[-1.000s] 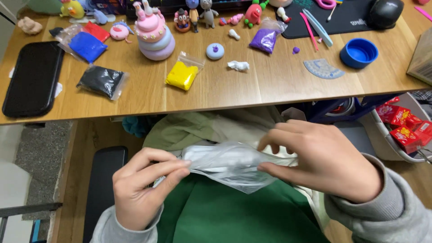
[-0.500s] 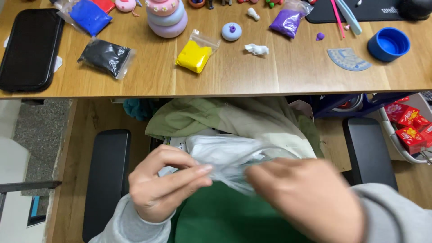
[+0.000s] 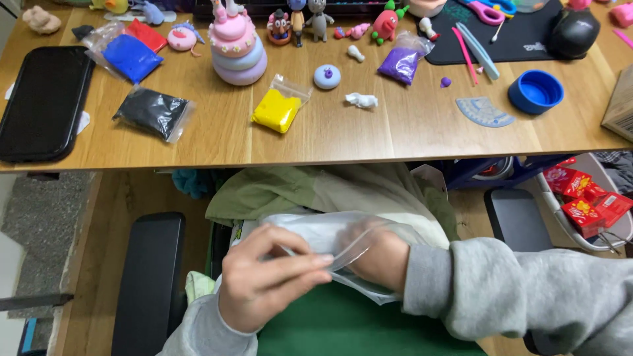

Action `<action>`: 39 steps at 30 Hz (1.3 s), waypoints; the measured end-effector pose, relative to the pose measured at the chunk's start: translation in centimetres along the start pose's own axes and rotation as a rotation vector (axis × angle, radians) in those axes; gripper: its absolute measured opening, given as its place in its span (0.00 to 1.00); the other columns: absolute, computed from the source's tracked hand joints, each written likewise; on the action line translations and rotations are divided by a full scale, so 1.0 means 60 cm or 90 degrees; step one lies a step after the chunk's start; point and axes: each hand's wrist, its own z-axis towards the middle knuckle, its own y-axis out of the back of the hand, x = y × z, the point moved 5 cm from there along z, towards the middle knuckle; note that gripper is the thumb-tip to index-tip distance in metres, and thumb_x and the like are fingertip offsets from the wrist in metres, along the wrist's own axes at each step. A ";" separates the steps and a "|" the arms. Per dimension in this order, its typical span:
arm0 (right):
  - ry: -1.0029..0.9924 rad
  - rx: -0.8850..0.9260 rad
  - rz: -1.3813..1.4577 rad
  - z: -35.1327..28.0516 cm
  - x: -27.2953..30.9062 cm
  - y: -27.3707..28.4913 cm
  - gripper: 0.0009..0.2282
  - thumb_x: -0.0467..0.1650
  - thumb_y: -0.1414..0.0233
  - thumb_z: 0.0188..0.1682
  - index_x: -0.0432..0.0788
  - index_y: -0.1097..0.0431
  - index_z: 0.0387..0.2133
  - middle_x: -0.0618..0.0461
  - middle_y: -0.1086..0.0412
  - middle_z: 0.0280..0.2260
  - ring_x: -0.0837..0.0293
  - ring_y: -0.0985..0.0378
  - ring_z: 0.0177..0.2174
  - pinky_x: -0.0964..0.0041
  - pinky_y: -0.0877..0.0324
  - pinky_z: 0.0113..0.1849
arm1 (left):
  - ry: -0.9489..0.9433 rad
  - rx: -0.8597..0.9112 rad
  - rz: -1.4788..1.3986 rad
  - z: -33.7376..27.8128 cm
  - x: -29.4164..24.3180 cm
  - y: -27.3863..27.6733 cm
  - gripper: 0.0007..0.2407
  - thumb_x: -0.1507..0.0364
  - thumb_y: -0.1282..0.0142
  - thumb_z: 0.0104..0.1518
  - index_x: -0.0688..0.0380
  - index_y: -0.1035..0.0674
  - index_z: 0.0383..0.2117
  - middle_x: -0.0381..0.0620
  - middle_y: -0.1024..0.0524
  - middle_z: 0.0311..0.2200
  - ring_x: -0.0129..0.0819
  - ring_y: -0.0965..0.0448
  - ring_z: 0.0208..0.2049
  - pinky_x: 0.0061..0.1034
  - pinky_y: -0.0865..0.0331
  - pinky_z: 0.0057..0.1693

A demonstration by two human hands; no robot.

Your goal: Molding and assembling small clay figurines on a desk

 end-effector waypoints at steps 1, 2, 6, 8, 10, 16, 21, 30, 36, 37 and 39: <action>0.015 -0.034 0.024 0.003 -0.003 -0.006 0.05 0.33 0.54 0.47 0.51 0.30 0.26 0.53 0.31 0.24 0.51 0.27 0.24 0.53 0.34 0.24 | 0.063 0.023 -0.007 -0.005 0.017 -0.001 0.08 0.68 0.41 0.53 0.57 0.18 0.35 0.44 0.25 0.31 0.33 0.25 0.30 0.22 0.32 0.38; 0.029 -0.068 0.048 0.006 -0.006 -0.012 0.05 0.33 0.53 0.45 0.49 0.31 0.25 0.53 0.30 0.23 0.50 0.27 0.23 0.55 0.35 0.26 | 0.126 0.046 -0.015 -0.012 0.035 -0.003 0.12 0.63 0.45 0.54 0.58 0.19 0.35 0.45 0.26 0.34 0.35 0.23 0.35 0.23 0.30 0.41; 0.077 -0.162 0.141 -0.005 -0.019 0.011 0.06 0.33 0.52 0.49 0.47 0.32 0.24 0.55 0.33 0.22 0.51 0.30 0.21 0.56 0.36 0.26 | 0.279 0.194 -0.042 -0.059 0.123 -0.009 0.36 0.53 0.35 0.39 0.52 0.33 0.57 0.47 0.32 0.51 0.38 0.30 0.54 0.31 0.28 0.50; 0.091 -0.048 0.166 0.006 -0.025 0.008 0.08 0.33 0.52 0.48 0.49 0.31 0.20 0.57 0.31 0.20 0.51 0.27 0.19 0.57 0.35 0.21 | 0.416 0.378 0.093 -0.104 0.171 -0.033 0.51 0.51 0.25 0.28 0.46 0.44 0.64 0.48 0.41 0.63 0.45 0.44 0.64 0.51 0.54 0.64; 0.100 -0.021 0.150 0.017 -0.036 0.011 0.09 0.33 0.51 0.48 0.51 0.30 0.19 0.58 0.30 0.20 0.53 0.27 0.18 0.56 0.34 0.19 | 0.413 0.345 0.104 -0.114 0.185 -0.048 0.47 0.54 0.26 0.30 0.45 0.40 0.62 0.43 0.34 0.59 0.41 0.38 0.60 0.44 0.51 0.63; 0.054 -0.349 0.025 0.009 -0.083 0.099 0.10 0.26 0.51 0.32 0.54 0.37 0.07 0.58 0.44 0.10 0.53 0.41 0.12 0.53 0.41 0.19 | 0.338 0.174 0.144 -0.139 0.232 -0.053 0.31 0.67 0.29 0.32 0.42 0.25 0.51 0.35 0.21 0.44 0.37 0.22 0.46 0.34 0.33 0.52; 0.030 -0.200 -0.085 0.006 -0.151 0.290 0.04 0.28 0.51 0.29 0.51 0.36 0.10 0.56 0.41 0.11 0.56 0.35 0.10 0.61 0.45 0.12 | 0.379 0.112 -0.017 -0.127 0.216 -0.053 0.29 0.70 0.28 0.31 0.48 0.24 0.47 0.45 0.19 0.43 0.47 0.20 0.46 0.39 0.30 0.52; -0.427 -0.149 0.334 0.005 -0.390 0.300 0.17 0.45 0.47 0.51 0.50 0.37 0.46 0.53 0.28 0.30 0.53 0.25 0.25 0.54 0.37 0.25 | 0.602 0.195 -0.001 -0.140 0.225 -0.058 0.27 0.57 0.30 0.33 0.45 0.23 0.43 0.35 0.20 0.38 0.27 0.23 0.38 0.21 0.32 0.42; -0.347 -0.155 0.375 0.075 -0.393 0.149 0.17 0.44 0.43 0.45 0.45 0.28 0.39 0.46 0.34 0.34 0.45 0.32 0.40 0.52 0.37 0.37 | 0.573 0.179 -0.006 -0.138 0.226 -0.060 0.26 0.60 0.27 0.33 0.48 0.23 0.41 0.35 0.20 0.35 0.26 0.23 0.34 0.20 0.32 0.38; -0.349 -0.194 0.332 0.073 -0.390 0.150 0.15 0.43 0.43 0.47 0.44 0.27 0.34 0.47 0.35 0.33 0.46 0.32 0.38 0.52 0.37 0.36 | 0.525 0.163 -0.012 -0.136 0.225 -0.060 0.26 0.60 0.27 0.34 0.49 0.23 0.42 0.36 0.20 0.35 0.25 0.22 0.35 0.20 0.31 0.39; -0.354 -0.231 0.286 0.067 -0.382 0.158 0.14 0.42 0.43 0.48 0.44 0.27 0.29 0.48 0.35 0.31 0.47 0.33 0.36 0.53 0.36 0.34 | 0.476 0.151 -0.022 -0.137 0.222 -0.062 0.26 0.59 0.27 0.35 0.51 0.24 0.42 0.36 0.19 0.36 0.25 0.21 0.35 0.20 0.30 0.40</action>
